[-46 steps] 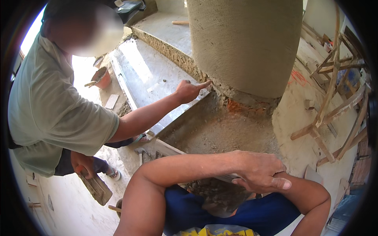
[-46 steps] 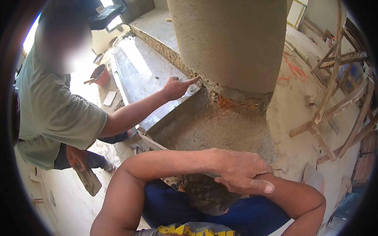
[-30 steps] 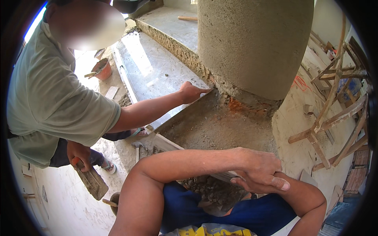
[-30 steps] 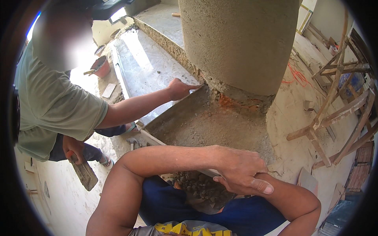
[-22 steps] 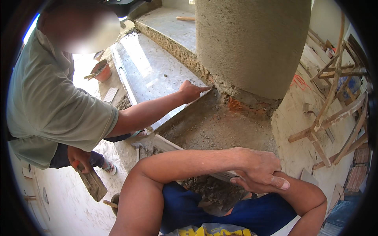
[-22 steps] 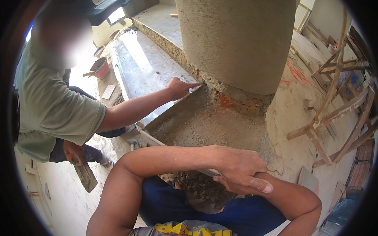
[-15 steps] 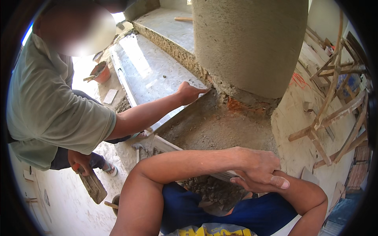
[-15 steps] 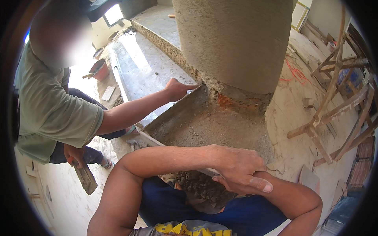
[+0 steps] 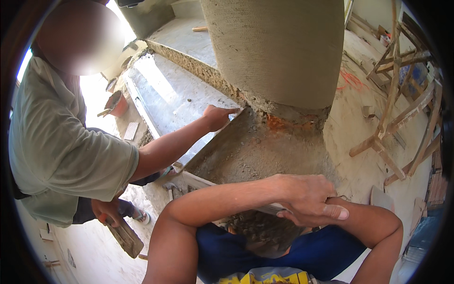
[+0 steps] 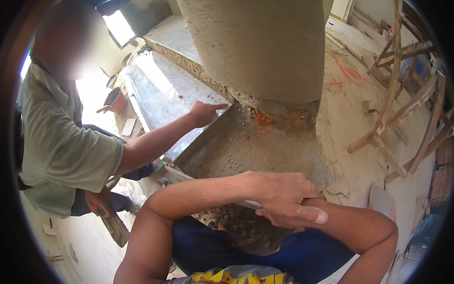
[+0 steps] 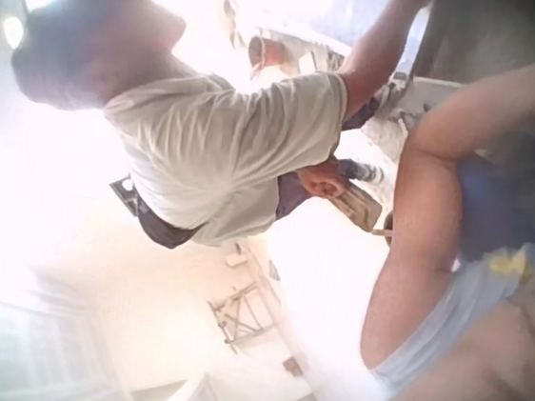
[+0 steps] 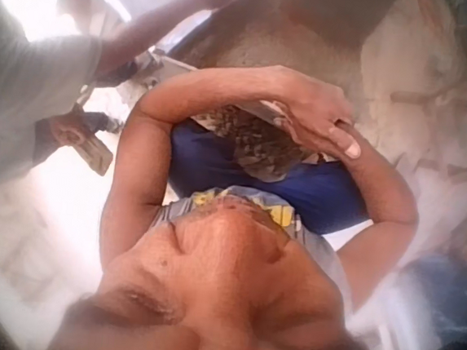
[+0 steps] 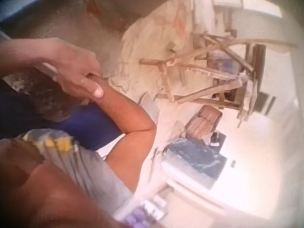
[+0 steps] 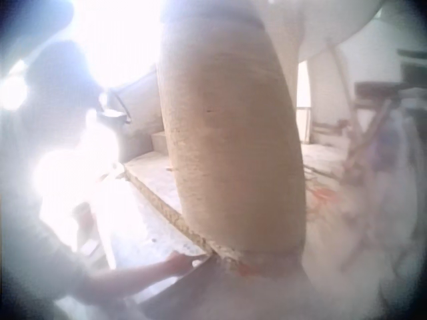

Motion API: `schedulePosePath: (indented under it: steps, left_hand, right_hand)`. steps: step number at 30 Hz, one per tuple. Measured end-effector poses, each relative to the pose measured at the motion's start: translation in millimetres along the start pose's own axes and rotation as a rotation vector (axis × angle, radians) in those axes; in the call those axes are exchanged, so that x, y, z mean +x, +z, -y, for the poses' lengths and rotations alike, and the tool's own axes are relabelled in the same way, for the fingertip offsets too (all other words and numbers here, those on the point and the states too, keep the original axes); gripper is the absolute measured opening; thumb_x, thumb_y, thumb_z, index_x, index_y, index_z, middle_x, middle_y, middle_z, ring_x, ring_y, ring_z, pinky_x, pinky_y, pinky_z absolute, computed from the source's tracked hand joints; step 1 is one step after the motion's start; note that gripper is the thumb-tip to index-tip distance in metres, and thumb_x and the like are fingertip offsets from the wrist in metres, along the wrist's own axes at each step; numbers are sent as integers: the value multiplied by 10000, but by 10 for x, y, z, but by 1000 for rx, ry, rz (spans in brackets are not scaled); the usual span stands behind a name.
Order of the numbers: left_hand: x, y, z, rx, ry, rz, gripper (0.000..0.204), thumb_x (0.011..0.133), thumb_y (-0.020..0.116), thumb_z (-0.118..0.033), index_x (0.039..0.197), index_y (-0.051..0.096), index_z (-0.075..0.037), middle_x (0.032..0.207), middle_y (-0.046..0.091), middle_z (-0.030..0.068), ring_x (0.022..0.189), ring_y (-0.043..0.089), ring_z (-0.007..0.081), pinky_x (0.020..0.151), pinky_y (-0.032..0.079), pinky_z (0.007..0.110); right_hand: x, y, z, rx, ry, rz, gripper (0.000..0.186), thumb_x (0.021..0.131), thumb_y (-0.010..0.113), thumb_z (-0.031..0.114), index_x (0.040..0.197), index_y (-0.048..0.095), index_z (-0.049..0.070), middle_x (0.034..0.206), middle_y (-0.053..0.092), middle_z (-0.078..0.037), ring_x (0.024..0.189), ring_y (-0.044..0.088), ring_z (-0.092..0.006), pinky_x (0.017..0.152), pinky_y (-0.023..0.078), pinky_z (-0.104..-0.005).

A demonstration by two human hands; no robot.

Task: The person uses a hammer and chisel to remove material from a step, then places and fits a large floor tile onto the step to check the alignment.

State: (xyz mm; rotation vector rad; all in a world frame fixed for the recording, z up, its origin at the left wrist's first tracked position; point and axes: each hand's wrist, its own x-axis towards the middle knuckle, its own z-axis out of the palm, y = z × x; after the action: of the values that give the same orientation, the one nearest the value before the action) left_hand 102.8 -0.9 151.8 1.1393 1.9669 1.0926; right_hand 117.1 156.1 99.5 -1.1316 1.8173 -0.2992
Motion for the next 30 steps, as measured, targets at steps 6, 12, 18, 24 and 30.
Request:
schedulePosePath:
  steps: [6, 12, 18, 24, 30]
  left_hand:
    - [15, -7, 7, -3, -10, 5, 938, 945, 449, -811, 1002, 696, 92, 815, 710, 275, 850, 714, 460, 769, 578, 505]
    - [38, -23, -12, -34, -12, 32, 948, 940, 455, -816, 1030, 701, 95, 832, 714, 277, 866, 722, 453, 763, 581, 505]
    - [59, -10, 9, -2, 2, 18, 966, 933, 446, -829, 1034, 705, 96, 844, 720, 272, 877, 726, 448, 766, 584, 510]
    - [-2, -20, 6, -41, 5, 0, 935, 948, 443, -804, 1018, 708, 90, 837, 725, 263, 853, 725, 448, 757, 586, 495]
    - [0, -45, -50, -52, -3, 65, 920, 982, 415, -758, 840, 700, 105, 739, 691, 273, 770, 700, 452, 721, 566, 497]
  right_hand:
    - [6, 31, -19, 298, -57, -50, 482, 1106, 494, 372, 1469, 517, 55, 1428, 603, -146, 1313, 569, -200, 1166, 413, -312]
    - [12, 90, -66, 405, -92, -103, 439, 1099, 519, 353, 1430, 580, 71, 1400, 631, -136, 1295, 584, -187, 1142, 423, -301]
    - [-87, -60, 185, 301, -14, -143, 435, 1078, 569, 358, 1398, 609, 66, 1370, 656, -135, 1254, 611, -190, 1110, 441, -302]
    - [-128, -176, 260, -210, -82, -94, 431, 1098, 518, 339, 1426, 591, 69, 1422, 621, -132, 1303, 581, -180, 1150, 414, -296]
    - [245, 525, -551, 171, -520, -408, 611, 1089, 515, 441, 1538, 421, 37, 1508, 530, -164, 1395, 498, -219, 1208, 373, -313]
